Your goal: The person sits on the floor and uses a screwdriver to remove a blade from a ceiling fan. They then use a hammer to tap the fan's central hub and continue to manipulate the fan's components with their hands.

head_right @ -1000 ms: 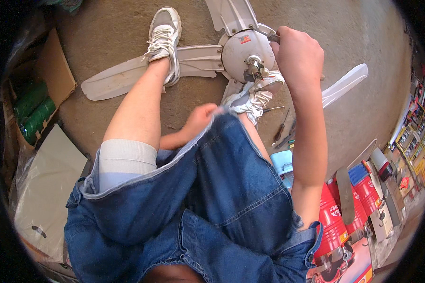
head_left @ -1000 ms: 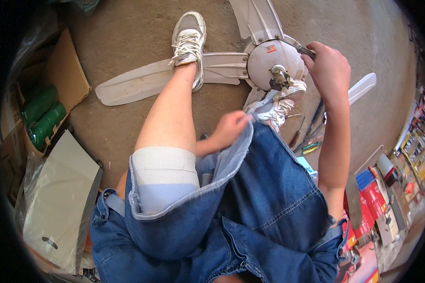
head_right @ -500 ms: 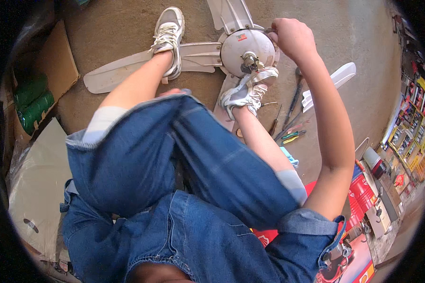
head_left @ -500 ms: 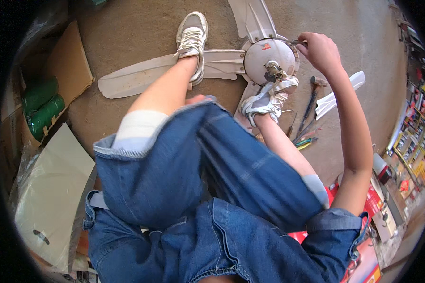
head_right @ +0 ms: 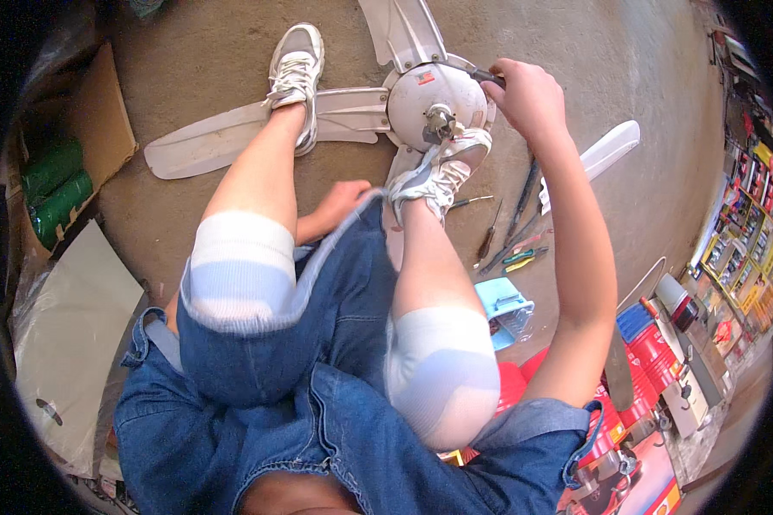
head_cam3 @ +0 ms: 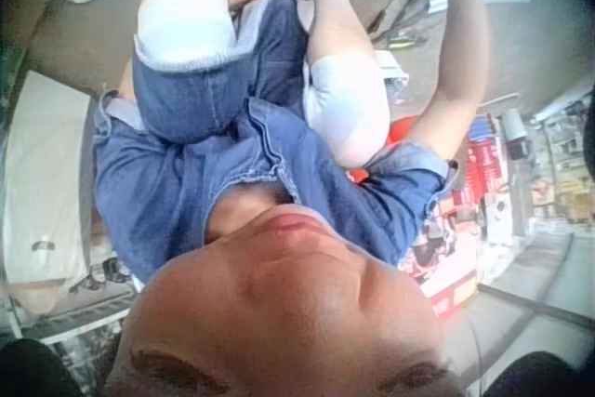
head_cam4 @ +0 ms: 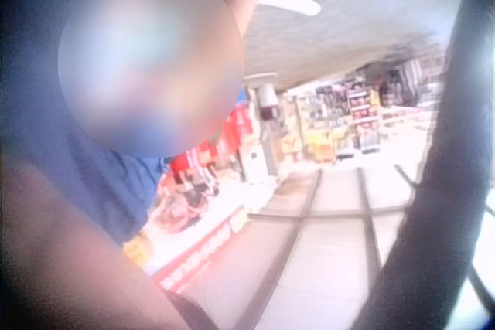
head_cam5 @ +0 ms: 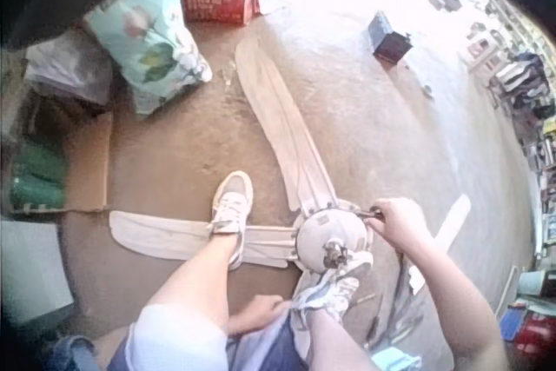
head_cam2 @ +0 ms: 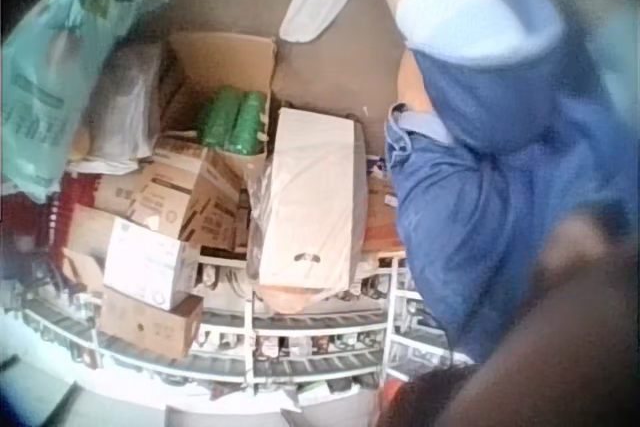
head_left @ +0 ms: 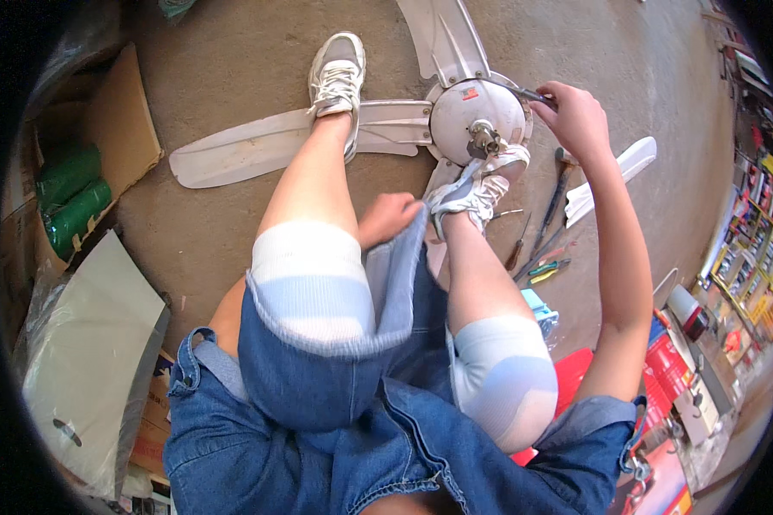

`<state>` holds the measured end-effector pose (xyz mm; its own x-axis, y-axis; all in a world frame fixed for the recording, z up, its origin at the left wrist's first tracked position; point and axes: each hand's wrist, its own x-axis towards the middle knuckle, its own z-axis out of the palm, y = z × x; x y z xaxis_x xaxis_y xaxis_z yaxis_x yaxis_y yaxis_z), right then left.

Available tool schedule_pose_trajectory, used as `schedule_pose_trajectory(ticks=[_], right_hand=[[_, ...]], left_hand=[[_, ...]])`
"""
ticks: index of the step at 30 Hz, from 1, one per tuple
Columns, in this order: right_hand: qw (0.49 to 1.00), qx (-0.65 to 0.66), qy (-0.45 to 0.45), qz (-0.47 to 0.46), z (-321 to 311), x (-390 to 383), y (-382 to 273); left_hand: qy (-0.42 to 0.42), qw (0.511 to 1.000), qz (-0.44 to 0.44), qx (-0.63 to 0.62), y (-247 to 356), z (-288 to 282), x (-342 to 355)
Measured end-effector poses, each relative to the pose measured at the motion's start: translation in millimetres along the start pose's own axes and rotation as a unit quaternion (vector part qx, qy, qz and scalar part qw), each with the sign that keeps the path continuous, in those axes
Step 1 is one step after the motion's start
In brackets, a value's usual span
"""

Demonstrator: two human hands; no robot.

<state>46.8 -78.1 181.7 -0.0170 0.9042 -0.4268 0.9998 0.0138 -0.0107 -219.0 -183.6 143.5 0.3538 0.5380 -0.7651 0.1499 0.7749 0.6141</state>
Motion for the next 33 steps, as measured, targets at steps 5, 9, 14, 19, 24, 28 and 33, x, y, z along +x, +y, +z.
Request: schedule_pose_trajectory(ticks=[5, 9, 14, 19, 24, 28, 33], right_hand=[[0.998, 0.04, 0.043, 0.026, 7, -14, 0], [0.997, 0.031, 0.074, 0.02, 10, -21, -8], [0.996, -0.005, 0.089, -0.015, 6, -16, -8], [0.998, 0.016, 0.055, 0.024, 5, -12, -20], [0.998, -0.01, -0.002, 0.058, -3, 0, -36], [0.999, -0.015, -0.009, 0.037, -6, 6, -37], [0.998, -0.049, -0.019, 0.037, -7, 7, -45]], left_hand=[[-0.137, 0.943, 0.118, 0.279, -135, -24, 68], [-0.06, 0.972, 0.052, 0.219, -125, -97, 61], [0.008, 0.938, 0.007, 0.347, -63, -170, 57], [0.196, 0.791, 0.195, 0.545, 14, -171, 77], [0.09, 0.862, 0.327, 0.376, 29, -118, 136], [-0.072, 0.892, 0.31, 0.321, 10, -96, 180], [0.026, 0.858, 0.353, 0.373, -9, -104, 203]])
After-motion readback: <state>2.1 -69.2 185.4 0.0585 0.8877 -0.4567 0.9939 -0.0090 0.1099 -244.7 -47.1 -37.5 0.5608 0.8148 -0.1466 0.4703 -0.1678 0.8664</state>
